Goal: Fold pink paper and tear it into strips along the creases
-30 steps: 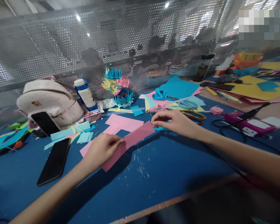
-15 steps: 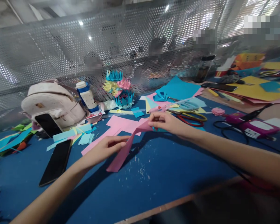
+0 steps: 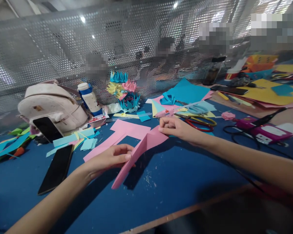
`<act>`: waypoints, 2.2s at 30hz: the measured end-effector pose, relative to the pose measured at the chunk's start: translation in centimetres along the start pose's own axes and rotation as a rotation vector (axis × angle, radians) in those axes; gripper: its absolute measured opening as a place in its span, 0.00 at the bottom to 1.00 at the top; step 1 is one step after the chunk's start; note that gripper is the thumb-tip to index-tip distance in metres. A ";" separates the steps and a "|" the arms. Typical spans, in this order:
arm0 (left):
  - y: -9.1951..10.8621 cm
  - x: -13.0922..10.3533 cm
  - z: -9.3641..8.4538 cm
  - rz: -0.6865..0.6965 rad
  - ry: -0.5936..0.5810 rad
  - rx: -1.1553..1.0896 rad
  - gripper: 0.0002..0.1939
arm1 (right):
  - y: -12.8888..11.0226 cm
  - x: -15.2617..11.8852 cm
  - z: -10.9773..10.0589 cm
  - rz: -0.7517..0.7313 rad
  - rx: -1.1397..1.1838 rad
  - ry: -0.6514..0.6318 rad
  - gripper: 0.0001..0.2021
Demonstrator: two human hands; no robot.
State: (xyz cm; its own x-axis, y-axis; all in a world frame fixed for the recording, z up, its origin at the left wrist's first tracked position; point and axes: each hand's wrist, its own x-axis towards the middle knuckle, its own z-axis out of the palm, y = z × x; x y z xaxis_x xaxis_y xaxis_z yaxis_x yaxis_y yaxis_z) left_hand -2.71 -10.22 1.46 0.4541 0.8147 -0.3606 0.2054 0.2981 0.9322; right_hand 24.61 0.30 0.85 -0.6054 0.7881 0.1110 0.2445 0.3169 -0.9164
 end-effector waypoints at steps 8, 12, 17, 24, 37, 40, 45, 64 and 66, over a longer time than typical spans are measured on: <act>-0.7 1.1 -0.2 0.057 0.083 0.140 0.22 | 0.6 0.3 0.6 -0.006 0.040 -0.055 0.13; -1.6 2.1 -1.8 0.128 0.213 0.436 0.25 | 1.0 0.4 0.6 0.052 0.004 -0.103 0.11; -1.8 3.0 -3.9 0.126 0.281 0.818 0.23 | 0.9 0.5 0.1 0.200 -0.050 -0.316 0.11; -2.5 3.7 -4.7 0.138 0.333 0.984 0.22 | 0.3 0.7 0.4 -0.111 -0.829 -0.018 0.12; -3.6 3.7 -3.4 0.372 0.396 0.997 0.22 | 0.3 6.5 4.1 -0.157 -0.833 -0.464 0.22; -4.0 3.4 -3.8 0.378 0.421 0.951 0.16 | 0.0 6.6 3.4 -0.081 -0.913 -0.434 0.18; -4.9 2.4 -4.4 0.404 0.448 0.894 0.05 | 1.3 5.2 1.6 -0.117 -0.926 -0.374 0.10; -6.4 1.6 -1.8 0.619 0.211 1.483 0.26 | 5.5 2.4 2.1 -0.718 -0.940 -0.496 0.24; -6.7 1.4 -1.6 0.621 0.193 1.485 0.25 | 5.5 2.3 2.4 -0.721 -0.892 -0.531 0.27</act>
State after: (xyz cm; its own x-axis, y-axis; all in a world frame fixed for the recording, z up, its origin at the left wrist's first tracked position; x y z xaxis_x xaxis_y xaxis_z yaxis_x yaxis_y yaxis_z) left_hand -4.87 -10.27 -5.26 0.6955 0.7014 0.1558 0.7060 -0.7074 0.0331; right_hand 22.74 2.62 -4.82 -0.9918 0.0456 0.1190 0.0323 0.9932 -0.1121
